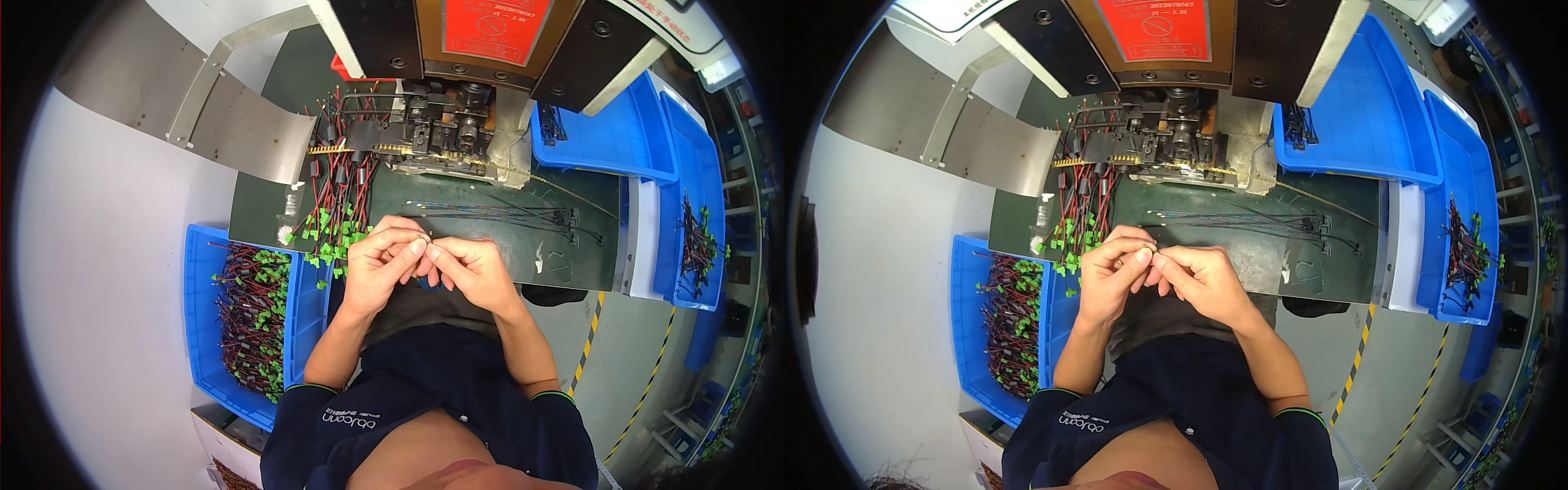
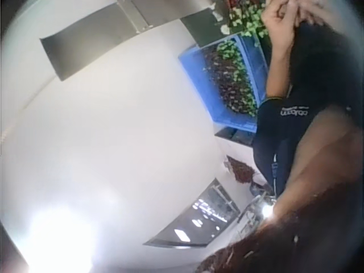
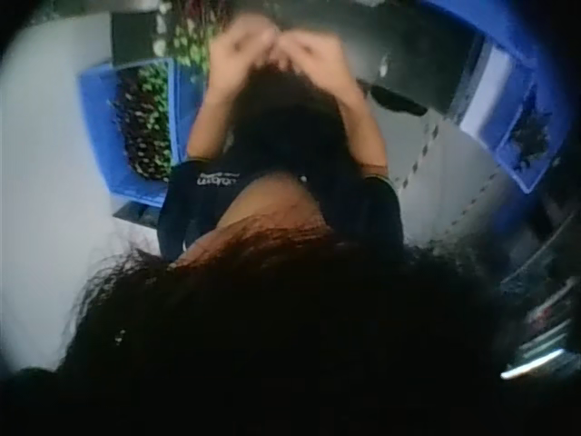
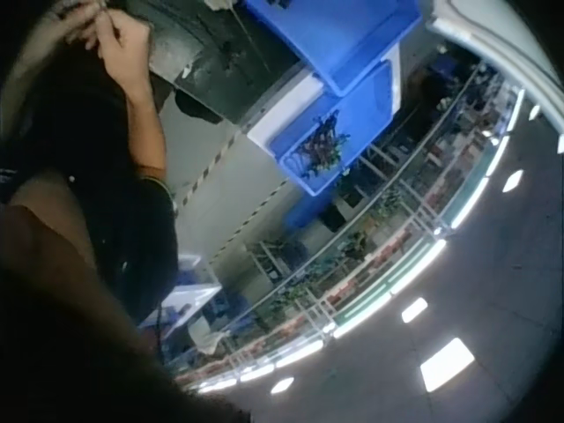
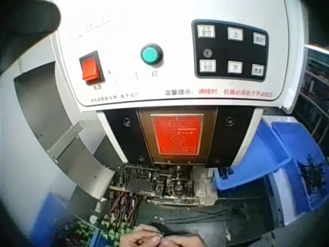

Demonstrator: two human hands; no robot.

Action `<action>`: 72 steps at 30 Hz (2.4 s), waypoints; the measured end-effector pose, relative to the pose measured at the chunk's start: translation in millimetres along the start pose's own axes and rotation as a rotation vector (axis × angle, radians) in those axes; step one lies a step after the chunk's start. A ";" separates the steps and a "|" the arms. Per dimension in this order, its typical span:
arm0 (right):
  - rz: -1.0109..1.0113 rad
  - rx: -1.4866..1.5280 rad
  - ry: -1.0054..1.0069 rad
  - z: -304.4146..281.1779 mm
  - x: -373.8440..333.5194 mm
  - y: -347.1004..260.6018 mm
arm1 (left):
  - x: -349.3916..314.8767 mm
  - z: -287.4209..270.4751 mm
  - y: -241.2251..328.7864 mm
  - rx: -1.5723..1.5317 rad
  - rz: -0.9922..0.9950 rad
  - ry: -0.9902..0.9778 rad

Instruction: The person assembles wire harnesses by hand, inserting connectors into the harnesses and organizing the wires at an electronics assembly station.

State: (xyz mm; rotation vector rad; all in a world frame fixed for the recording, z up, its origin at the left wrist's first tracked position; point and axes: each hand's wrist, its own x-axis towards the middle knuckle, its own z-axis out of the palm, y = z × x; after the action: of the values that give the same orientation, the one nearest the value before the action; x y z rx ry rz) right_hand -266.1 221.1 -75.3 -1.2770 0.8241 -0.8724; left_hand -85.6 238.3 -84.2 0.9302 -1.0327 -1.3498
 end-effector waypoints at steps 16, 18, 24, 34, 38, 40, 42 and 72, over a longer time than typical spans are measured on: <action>0.022 -0.084 -0.001 -1.1 -0.3 -4.9 | -1.4 4.8 -0.9 0.051 0.033 0.008; 0.003 -0.087 0.004 -0.1 0.4 -6.9 | -1.0 4.2 -1.0 0.053 0.041 0.006; -0.028 -0.127 0.014 -0.2 -0.2 -6.8 | -0.8 4.2 -1.5 0.045 0.056 -0.007; -0.050 0.018 0.233 5.0 -0.3 2.3 | -3.2 4.6 -18.8 -0.066 0.077 0.045; -0.013 -0.124 0.087 -4.6 -1.8 -5.6 | 4.7 3.4 13.9 0.008 -0.048 -0.058; -0.054 -0.220 0.045 -5.1 -1.4 -7.3 | 10.6 -0.8 11.2 0.101 0.020 -0.062; -0.065 -0.275 -0.018 -4.3 -2.7 -7.2 | 16.3 -4.4 14.6 0.563 0.261 -0.139; 0.035 0.321 0.416 -15.2 42.8 0.7 | 12.1 -95.3 30.7 1.008 0.351 0.449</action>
State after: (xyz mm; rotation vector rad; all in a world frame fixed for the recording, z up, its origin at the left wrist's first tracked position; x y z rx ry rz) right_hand -260.5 176.2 -79.1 -0.8081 0.9799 -1.2109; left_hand 13.8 221.7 -83.1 1.5893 -1.4348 -0.2285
